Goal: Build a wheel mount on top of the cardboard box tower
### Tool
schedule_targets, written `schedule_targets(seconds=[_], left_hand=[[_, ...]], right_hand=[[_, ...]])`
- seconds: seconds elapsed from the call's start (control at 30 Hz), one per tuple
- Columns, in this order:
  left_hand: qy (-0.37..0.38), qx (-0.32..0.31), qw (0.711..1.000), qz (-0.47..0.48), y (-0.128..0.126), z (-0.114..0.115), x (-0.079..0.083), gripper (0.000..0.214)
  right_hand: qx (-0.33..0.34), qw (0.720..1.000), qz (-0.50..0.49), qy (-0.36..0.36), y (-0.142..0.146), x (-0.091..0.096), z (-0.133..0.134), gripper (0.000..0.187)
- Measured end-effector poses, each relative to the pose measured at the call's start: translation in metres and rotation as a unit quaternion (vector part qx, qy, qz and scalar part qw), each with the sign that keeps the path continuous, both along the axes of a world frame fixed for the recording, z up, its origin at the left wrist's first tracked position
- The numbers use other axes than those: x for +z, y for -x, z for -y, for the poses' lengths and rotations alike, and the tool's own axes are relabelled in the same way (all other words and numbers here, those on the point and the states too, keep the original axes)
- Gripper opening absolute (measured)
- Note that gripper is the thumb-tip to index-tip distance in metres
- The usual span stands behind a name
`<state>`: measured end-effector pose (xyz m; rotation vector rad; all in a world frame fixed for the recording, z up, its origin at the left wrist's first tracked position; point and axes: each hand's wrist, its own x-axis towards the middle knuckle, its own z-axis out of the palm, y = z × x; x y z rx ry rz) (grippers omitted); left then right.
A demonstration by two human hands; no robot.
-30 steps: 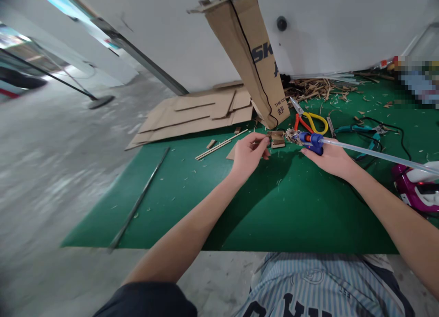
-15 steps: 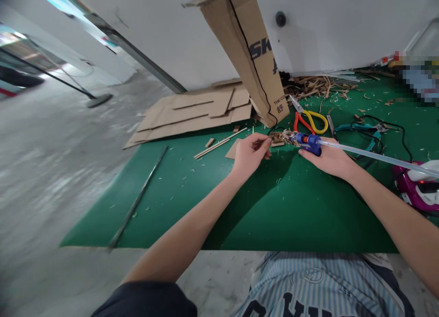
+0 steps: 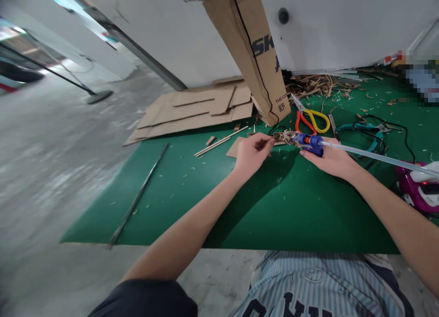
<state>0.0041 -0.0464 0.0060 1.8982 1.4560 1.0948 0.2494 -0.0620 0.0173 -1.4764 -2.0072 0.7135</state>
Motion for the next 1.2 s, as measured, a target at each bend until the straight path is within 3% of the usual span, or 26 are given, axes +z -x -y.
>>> schedule_targets(seconds=[0.17, 0.37, 0.63, 0.8, 1.2], left_hand=[[0.021, 0.016, 1.0, 0.009, 0.001, -0.001, 0.0, 0.017], [0.055, 0.008, 0.997, 0.045, -0.003, 0.001, 0.001, 0.02], [0.118, -0.04, 0.987, 0.104, -0.016, 0.014, 0.004, 0.02], [0.138, -0.054, 0.982, 0.114, -0.02, 0.018, 0.007, 0.021], [0.199, -0.061, 0.957, 0.203, -0.022, 0.02, 0.009, 0.027]], right_hand=[[-0.021, 0.999, -0.026, 0.023, -0.002, -0.004, 0.002, 0.038], [-0.103, 0.989, -0.104, 0.01, 0.003, -0.008, 0.002, 0.034], [-0.078, 0.991, -0.105, -0.011, 0.008, -0.008, 0.001, 0.023], [-0.055, 0.987, -0.149, -0.01, 0.011, -0.003, 0.004, 0.038], [-0.069, 0.977, -0.198, 0.034, 0.014, 0.0, 0.005, 0.04]])
